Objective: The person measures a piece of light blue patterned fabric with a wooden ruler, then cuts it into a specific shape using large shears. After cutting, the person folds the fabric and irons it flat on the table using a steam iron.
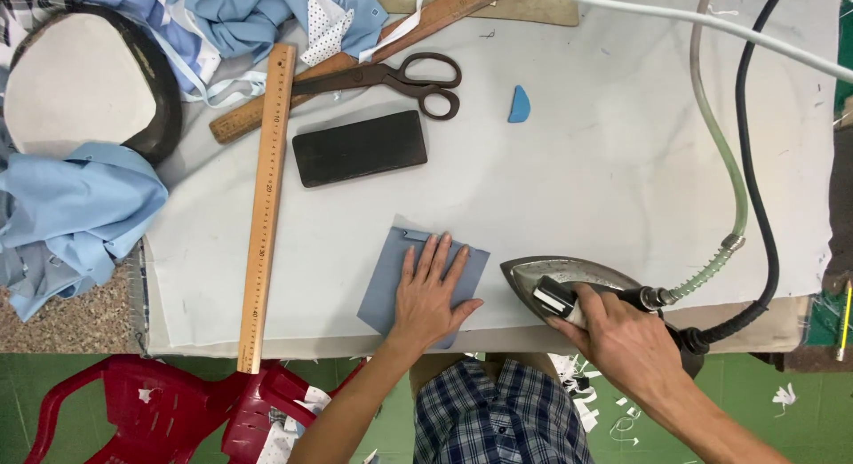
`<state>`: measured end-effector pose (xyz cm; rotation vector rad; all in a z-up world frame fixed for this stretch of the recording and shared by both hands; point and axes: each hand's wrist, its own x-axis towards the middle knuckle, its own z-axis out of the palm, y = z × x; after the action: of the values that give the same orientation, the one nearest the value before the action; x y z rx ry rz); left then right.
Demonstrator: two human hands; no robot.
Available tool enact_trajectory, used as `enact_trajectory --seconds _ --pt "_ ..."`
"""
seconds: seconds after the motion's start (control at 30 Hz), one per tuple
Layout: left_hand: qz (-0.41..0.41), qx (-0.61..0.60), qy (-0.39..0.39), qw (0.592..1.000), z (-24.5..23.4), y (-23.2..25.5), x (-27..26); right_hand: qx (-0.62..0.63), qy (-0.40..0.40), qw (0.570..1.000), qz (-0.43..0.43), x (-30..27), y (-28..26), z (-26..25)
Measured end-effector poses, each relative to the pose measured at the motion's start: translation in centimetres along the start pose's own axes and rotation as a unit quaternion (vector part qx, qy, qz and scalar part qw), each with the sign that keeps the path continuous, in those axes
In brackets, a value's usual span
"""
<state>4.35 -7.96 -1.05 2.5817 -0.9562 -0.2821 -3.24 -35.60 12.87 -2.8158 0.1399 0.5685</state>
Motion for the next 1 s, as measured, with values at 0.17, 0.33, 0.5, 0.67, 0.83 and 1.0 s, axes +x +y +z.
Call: enact_trajectory --seconds 0.17,0.33,0.5,0.67,0.83,1.0 --pt "-0.001 0.003 -0.004 1.0 -0.3 0.2 0.3 0.01 0.021 1.0 -0.012 0.7 -0.6 -0.2" --pt "-0.005 -0.002 -0.001 1.0 -0.1 0.2 0.4 0.026 -0.027 0.999 -0.006 2.1 -1.7 -0.6" --pt "-0.018 -0.011 -0.011 1.0 -0.6 0.3 0.7 0.011 0.025 0.998 -0.054 3.2 -2.5 -1.1" --pt "-0.018 -0.014 -0.015 1.0 -0.4 0.2 0.7 0.006 0.005 0.999 -0.053 3.6 -2.7 -0.9" --pt "-0.015 -0.014 -0.018 1.0 0.4 0.0 0.6 0.001 0.028 0.998 -0.054 4.1 -3.1 -1.2" --pt "-0.026 0.03 -0.041 0.998 -0.4 -0.2 0.5 -0.027 0.002 0.998 -0.062 4.8 -3.6 -1.3"
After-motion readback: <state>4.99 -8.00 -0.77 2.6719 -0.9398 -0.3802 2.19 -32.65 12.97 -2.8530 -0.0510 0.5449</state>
